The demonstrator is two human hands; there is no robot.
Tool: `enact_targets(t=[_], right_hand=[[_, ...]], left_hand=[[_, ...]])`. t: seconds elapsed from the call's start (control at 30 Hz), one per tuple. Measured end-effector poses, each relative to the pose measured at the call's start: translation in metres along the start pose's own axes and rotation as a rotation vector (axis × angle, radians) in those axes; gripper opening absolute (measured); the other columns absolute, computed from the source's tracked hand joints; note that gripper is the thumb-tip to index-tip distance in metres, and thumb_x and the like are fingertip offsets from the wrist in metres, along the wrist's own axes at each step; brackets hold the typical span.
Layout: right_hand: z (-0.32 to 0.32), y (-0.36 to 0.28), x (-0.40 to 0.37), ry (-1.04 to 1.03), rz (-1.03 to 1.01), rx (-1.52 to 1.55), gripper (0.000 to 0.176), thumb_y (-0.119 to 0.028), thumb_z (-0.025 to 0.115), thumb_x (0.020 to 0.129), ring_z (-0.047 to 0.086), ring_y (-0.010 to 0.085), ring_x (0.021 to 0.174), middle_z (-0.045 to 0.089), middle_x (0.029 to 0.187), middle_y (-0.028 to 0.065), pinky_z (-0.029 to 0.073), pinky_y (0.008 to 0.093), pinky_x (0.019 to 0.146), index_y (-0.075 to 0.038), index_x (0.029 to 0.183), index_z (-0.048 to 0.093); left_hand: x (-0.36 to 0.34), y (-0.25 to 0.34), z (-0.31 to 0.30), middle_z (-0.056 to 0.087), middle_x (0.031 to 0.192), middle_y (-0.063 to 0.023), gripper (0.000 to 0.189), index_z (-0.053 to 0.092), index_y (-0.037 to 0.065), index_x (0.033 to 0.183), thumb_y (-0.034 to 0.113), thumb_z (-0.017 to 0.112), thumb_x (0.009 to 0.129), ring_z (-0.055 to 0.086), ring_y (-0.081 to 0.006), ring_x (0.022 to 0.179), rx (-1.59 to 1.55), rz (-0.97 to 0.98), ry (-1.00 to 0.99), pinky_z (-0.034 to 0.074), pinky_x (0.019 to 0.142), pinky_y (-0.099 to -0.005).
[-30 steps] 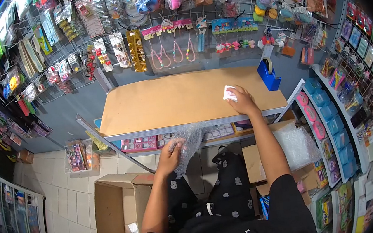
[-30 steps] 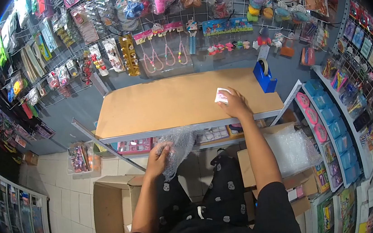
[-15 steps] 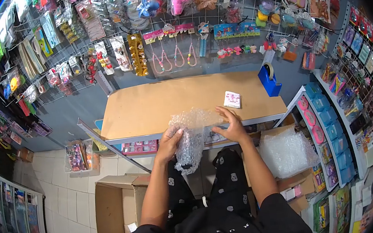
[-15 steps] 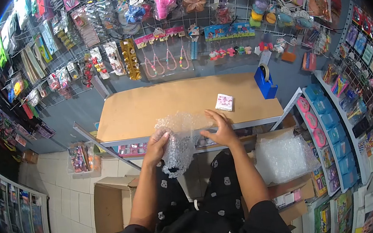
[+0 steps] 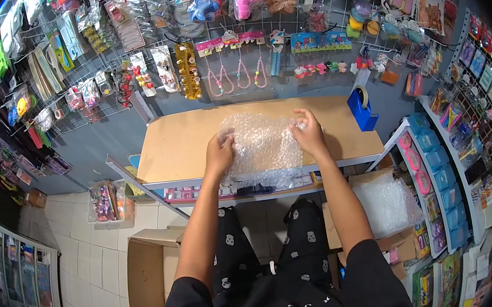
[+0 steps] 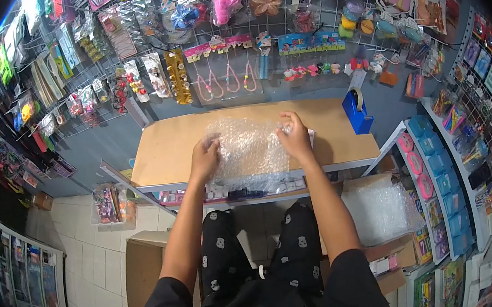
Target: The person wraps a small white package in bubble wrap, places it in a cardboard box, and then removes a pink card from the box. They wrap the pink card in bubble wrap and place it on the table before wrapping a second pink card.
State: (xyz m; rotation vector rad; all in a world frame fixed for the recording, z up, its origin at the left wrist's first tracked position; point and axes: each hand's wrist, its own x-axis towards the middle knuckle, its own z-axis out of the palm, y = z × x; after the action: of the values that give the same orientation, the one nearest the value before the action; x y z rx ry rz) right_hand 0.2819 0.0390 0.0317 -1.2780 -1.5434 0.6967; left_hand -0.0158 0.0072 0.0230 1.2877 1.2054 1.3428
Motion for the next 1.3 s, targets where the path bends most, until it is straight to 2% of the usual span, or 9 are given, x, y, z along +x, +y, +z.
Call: enact_targets(t=[0.03, 0.13, 0.17, 0.27, 0.37, 0.53, 0.63, 0.97, 1.3], right_hand=[[-0.001, -0.008, 0.009, 0.022, 0.0, -0.083, 0.049, -0.009, 0.076, 0.086, 0.065, 0.0357, 0.113, 0.061, 0.131, 0.0199, 0.053, 0.0447, 0.098, -0.004, 0.131, 0.057], [0.008, -0.013, 0.009, 0.292, -0.394, -0.318, 0.05, -0.013, 0.076, 0.087, 0.06, 0.0409, 0.122, 0.061, 0.131, 0.0229, 0.048, 0.0493, 0.105, -0.006, 0.133, 0.058], [0.012, -0.012, 0.003, 0.265, -0.405, -0.339, 0.05, -0.015, 0.076, 0.088, 0.058, 0.0413, 0.125, 0.061, 0.132, 0.0229, 0.047, 0.0494, 0.108, -0.007, 0.134, 0.06], [0.025, -0.008, -0.032, 0.121, -0.435, -0.428, 0.049, -0.021, 0.075, 0.09, 0.055, 0.0414, 0.13, 0.061, 0.135, 0.0216, 0.042, 0.0496, 0.113, -0.009, 0.135, 0.063], [0.031, -0.016, -0.063, -0.134, -0.383, -0.531, 0.048, -0.03, 0.073, 0.093, 0.055, 0.0397, 0.132, 0.061, 0.138, 0.0181, 0.039, 0.05, 0.116, -0.009, 0.135, 0.066], [0.036, -0.006, -0.055, -0.293, -0.282, -0.604, 0.05, -0.041, 0.066, 0.098, 0.05, 0.0375, 0.14, 0.06, 0.145, 0.0151, 0.03, 0.0543, 0.123, -0.01, 0.138, 0.066], [0.045, -0.001, -0.044, -0.167, -0.348, -0.767, 0.051, -0.04, 0.064, 0.099, 0.045, 0.0376, 0.146, 0.056, 0.151, 0.0164, 0.028, 0.0552, 0.125, -0.012, 0.142, 0.064], [0.041, -0.005, -0.057, -0.271, -0.216, -0.745, 0.054, -0.044, 0.059, 0.102, 0.038, 0.0413, 0.15, 0.047, 0.159, 0.0195, 0.027, 0.0521, 0.126, -0.016, 0.149, 0.059], [0.039, 0.001, -0.053, -0.281, -0.229, -0.729, 0.055, -0.046, 0.058, 0.102, 0.038, 0.0408, 0.151, 0.048, 0.16, 0.0165, 0.027, 0.0516, 0.127, -0.017, 0.149, 0.06]], left_hand=[[0.015, -0.011, 0.002, 0.07, 0.095, -0.0136, 0.033, 0.065, 0.0, 0.133, 0.011, 0.065, 0.102, 0.07, -0.0258, 0.087, 0.181, 0.134, 0.048, 0.056, 0.08, -0.0383], [0.021, -0.007, 0.019, 0.068, 0.114, -0.0212, 0.044, 0.057, 0.001, 0.14, 0.012, 0.07, 0.099, 0.067, -0.0324, 0.094, 0.726, 0.581, 0.58, 0.054, 0.086, -0.0422], [0.009, 0.008, 0.019, 0.063, 0.127, -0.028, 0.053, 0.054, 0.0, 0.141, 0.011, 0.074, 0.094, 0.059, -0.0439, 0.12, 0.679, 0.49, 0.563, 0.045, 0.106, -0.0484], [-0.028, 0.02, 0.02, 0.065, 0.128, -0.0229, 0.045, 0.061, 0.003, 0.135, 0.017, 0.074, 0.094, 0.06, -0.0415, 0.124, 0.618, 0.573, 0.163, 0.047, 0.107, -0.0461], [-0.04, -0.006, 0.015, 0.067, 0.132, -0.0182, 0.037, 0.068, 0.007, 0.128, 0.025, 0.071, 0.096, 0.059, -0.0391, 0.127, 0.878, 0.595, -0.224, 0.046, 0.108, -0.0473], [-0.033, -0.02, 0.012, 0.066, 0.137, -0.0155, 0.036, 0.072, 0.009, 0.125, 0.032, 0.066, 0.098, 0.058, -0.038, 0.131, 0.949, 0.591, -0.244, 0.045, 0.111, -0.0503], [-0.022, -0.023, 0.02, 0.065, 0.14, -0.016, 0.039, 0.07, 0.009, 0.129, 0.034, 0.065, 0.099, 0.057, -0.0386, 0.134, 1.014, 0.541, -0.199, 0.044, 0.112, -0.0506], [-0.004, -0.023, 0.016, 0.059, 0.148, -0.0193, 0.047, 0.065, 0.01, 0.137, 0.038, 0.063, 0.099, 0.051, -0.0388, 0.141, 0.983, 0.541, -0.123, 0.038, 0.117, -0.0513], [-0.016, -0.022, 0.009, 0.055, 0.155, -0.0121, 0.051, 0.063, 0.016, 0.143, 0.044, 0.058, 0.1, 0.043, -0.0332, 0.15, 1.07, 0.36, -0.178, 0.031, 0.123, -0.0531]])
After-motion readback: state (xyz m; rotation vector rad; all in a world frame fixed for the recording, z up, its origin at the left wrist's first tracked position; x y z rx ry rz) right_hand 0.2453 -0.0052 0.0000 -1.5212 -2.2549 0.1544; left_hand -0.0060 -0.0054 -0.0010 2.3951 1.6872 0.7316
